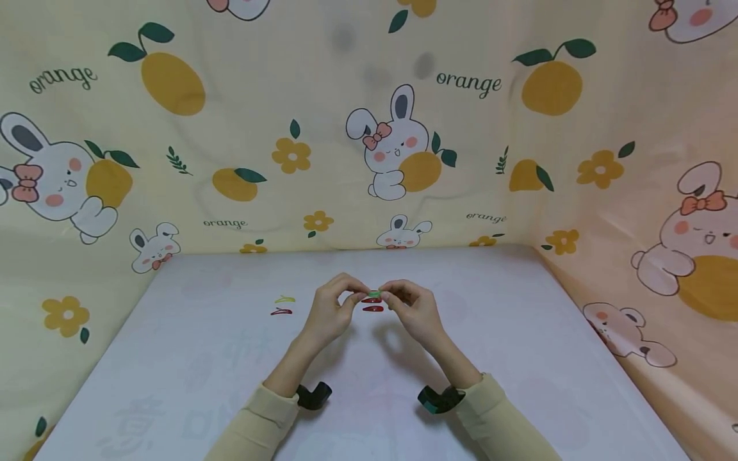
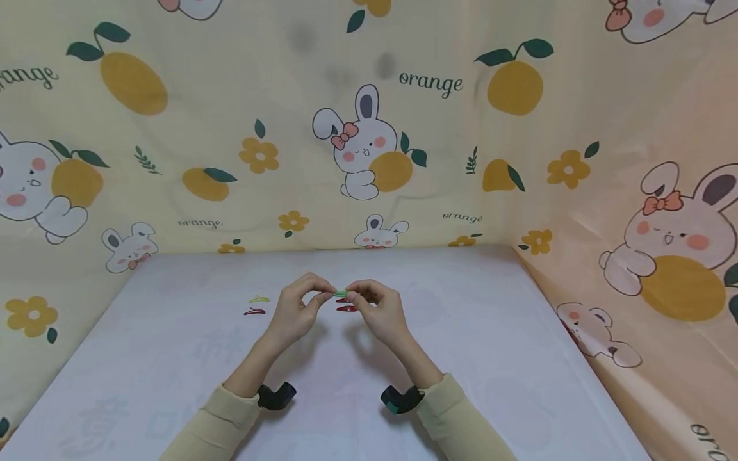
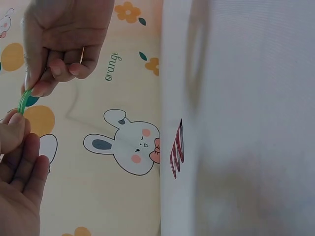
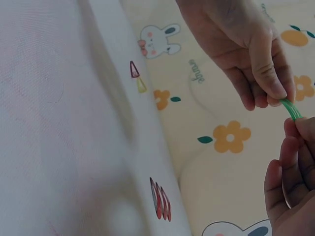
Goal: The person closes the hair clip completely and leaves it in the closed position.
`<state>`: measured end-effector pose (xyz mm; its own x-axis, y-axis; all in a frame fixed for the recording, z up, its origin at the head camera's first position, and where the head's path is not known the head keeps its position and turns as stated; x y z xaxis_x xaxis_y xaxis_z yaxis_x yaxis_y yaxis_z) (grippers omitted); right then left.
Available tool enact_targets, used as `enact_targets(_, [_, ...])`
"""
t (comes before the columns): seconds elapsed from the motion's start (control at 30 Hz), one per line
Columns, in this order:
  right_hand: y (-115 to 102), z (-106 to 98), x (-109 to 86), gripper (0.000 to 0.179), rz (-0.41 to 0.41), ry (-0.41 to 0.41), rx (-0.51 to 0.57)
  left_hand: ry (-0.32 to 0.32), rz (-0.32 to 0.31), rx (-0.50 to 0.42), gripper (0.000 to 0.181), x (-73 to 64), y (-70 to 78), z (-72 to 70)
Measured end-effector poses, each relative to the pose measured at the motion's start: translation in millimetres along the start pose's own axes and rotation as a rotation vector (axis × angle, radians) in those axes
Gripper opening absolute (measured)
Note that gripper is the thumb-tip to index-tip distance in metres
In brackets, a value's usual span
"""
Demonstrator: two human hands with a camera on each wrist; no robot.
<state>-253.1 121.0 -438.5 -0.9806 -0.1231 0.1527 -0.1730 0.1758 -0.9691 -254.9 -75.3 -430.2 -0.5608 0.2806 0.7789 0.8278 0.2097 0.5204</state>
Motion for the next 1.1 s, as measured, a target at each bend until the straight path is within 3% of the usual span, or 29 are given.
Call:
enact_targets(0.43, [3,2,2.1,0.018,0.047,0.003,0.101,-0.065,0.05,0.097,0.012,-2.5,-2.3,0.9])
enact_targets(0.73, [7,3,2.9,0.016,0.11,0.028,0.152,-0.058,0.106,0.131,0.022,-4.4,-7.2,3.5])
enact_targets(0.9, [9,2,3.8,0.02,0.106,0.025,0.131,-0.057,0.076,0.137,0.019,-5.3,-7.8,3.9])
enact_targets(1.1, [11,1,3.6,0.024,0.067,0.006,0.032,-0.068,0.014,0.135,0.016,-6.6,-10.0,4.0])
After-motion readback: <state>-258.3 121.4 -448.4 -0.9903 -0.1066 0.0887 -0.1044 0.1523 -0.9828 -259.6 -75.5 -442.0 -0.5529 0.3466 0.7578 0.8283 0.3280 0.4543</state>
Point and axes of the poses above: each hand's wrist, its own x-axis towards the middle knuckle, its own z-axis out of the palm, y = z × x, the point moved 2 cm from there along x, towards the middle knuckle, and after that the axes turned 13 degrees about z, right-handed, at the moved point
